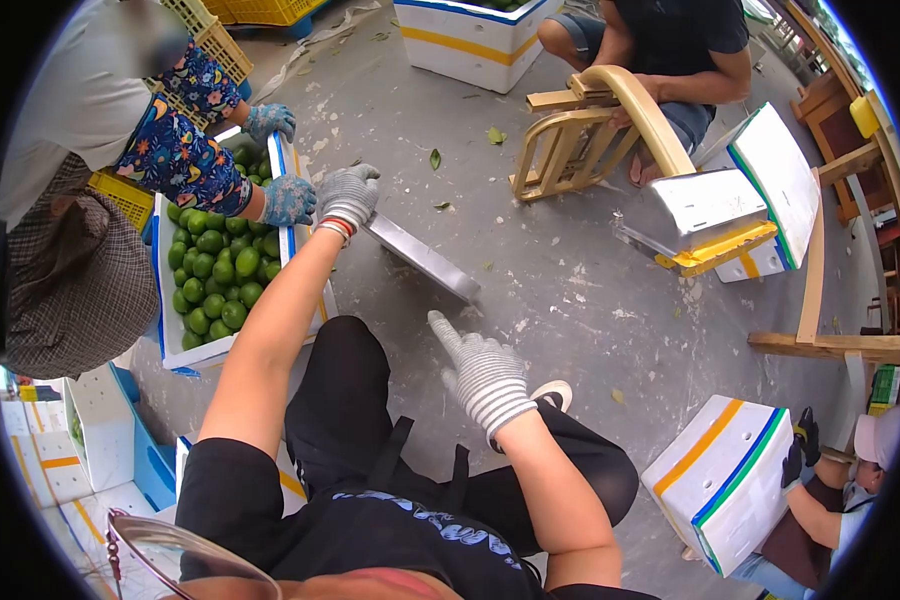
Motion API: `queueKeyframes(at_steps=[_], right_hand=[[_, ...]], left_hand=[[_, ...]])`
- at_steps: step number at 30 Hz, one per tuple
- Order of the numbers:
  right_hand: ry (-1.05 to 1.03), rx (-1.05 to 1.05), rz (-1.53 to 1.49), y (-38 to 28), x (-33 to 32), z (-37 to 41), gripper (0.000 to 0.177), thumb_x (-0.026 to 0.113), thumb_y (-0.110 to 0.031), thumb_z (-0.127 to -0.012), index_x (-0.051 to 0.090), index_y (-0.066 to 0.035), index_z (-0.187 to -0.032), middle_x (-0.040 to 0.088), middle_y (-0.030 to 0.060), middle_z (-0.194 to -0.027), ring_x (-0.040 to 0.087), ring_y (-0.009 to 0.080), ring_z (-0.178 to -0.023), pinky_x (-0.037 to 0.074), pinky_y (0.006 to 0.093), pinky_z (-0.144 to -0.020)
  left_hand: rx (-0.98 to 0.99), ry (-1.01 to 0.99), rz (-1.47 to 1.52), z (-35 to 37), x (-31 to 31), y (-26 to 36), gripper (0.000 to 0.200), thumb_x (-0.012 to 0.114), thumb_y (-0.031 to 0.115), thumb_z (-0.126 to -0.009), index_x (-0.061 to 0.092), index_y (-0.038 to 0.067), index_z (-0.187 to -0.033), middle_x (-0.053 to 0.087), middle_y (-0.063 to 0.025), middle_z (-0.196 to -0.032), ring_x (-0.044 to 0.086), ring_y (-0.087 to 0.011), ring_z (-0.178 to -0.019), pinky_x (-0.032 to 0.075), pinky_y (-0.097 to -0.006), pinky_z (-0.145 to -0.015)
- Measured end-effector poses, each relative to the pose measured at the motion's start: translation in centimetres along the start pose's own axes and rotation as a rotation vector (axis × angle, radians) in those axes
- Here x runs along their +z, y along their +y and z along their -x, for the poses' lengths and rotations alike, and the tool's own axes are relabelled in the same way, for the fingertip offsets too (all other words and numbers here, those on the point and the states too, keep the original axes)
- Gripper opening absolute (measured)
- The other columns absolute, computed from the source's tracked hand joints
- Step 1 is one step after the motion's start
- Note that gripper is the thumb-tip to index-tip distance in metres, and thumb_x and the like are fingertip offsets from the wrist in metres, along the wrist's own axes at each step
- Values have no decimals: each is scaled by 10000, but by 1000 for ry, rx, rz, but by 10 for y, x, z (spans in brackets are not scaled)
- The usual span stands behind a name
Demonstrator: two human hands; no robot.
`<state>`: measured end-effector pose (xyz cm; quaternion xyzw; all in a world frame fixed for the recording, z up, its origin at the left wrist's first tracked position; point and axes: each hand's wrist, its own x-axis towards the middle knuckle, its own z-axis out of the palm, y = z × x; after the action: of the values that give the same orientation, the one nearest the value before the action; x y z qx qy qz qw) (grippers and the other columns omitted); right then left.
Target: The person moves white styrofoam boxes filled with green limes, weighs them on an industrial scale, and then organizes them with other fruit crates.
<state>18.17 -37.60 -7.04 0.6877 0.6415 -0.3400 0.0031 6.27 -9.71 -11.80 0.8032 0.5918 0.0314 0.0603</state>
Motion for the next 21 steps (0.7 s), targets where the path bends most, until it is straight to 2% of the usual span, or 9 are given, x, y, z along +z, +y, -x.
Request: queueKeyframes(at_steps=[1,3,6,9,12,15,17,21], right_hand=[[50,33,-14,-1,-6,-7,744,589,-251,-786,178,-180,-1401,543,178,-1125,582,331,-951,473,424,-814],[315,73,-198,6,-5,-30,742,597,-248,-780,188,-193,-1398,559,192,-1110,599,336,-909,493,407,-790],[403,102,-250,-15,-57,-11,695,587,-244,-790,235,-187,-1387,593,202,-1021,613,327,-867,492,400,-797],[554,-20,-505,-12,-63,8,570,565,-256,-805,358,-161,-1327,611,201,-922,622,320,-821,497,396,-769],[249,165,-21,0,-42,-2,462,551,-283,-814,456,-133,-1241,599,190,-945,615,308,-844,494,400,-760],[99,-17,34,-5,-15,-8,440,553,-309,-813,476,-128,-1206,586,171,-1001,601,292,-898,487,402,-773],[7,-14,105,-8,0,-8,463,562,-312,-808,467,-133,-1224,590,151,-998,589,290,-923,481,406,-783],[-130,17,175,-10,6,-9,492,570,-334,-803,461,-126,-1235,584,146,-1028,571,298,-969,467,409,-818]], left_hand=[[15,-24,1,1,-4,1,275,478,267,-777,659,246,-983,630,-107,-989,586,-296,-932,452,-383,-844],[9,-34,19,5,-3,1,273,479,273,-774,661,250,-977,632,-107,-984,590,-299,-921,454,-383,-840],[31,-24,41,-7,0,0,256,492,281,-752,679,245,-923,641,-105,-946,600,-307,-885,461,-380,-817],[91,28,13,-9,13,-9,241,492,275,-739,692,241,-869,649,-100,-903,606,-311,-855,466,-380,-793],[75,-7,-45,-13,14,-7,246,499,249,-741,688,232,-897,658,-54,-920,614,-245,-865,462,-364,-796],[87,47,-17,-13,20,-6,225,498,242,-743,697,222,-847,662,-66,-856,623,-265,-807,472,-364,-771],[93,86,-13,-16,21,-8,215,499,241,-743,701,208,-810,660,-85,-811,627,-274,-763,479,-366,-745],[98,49,30,-18,21,-11,225,506,240,-722,702,225,-832,655,-97,-837,616,-292,-808,474,-378,-779]])
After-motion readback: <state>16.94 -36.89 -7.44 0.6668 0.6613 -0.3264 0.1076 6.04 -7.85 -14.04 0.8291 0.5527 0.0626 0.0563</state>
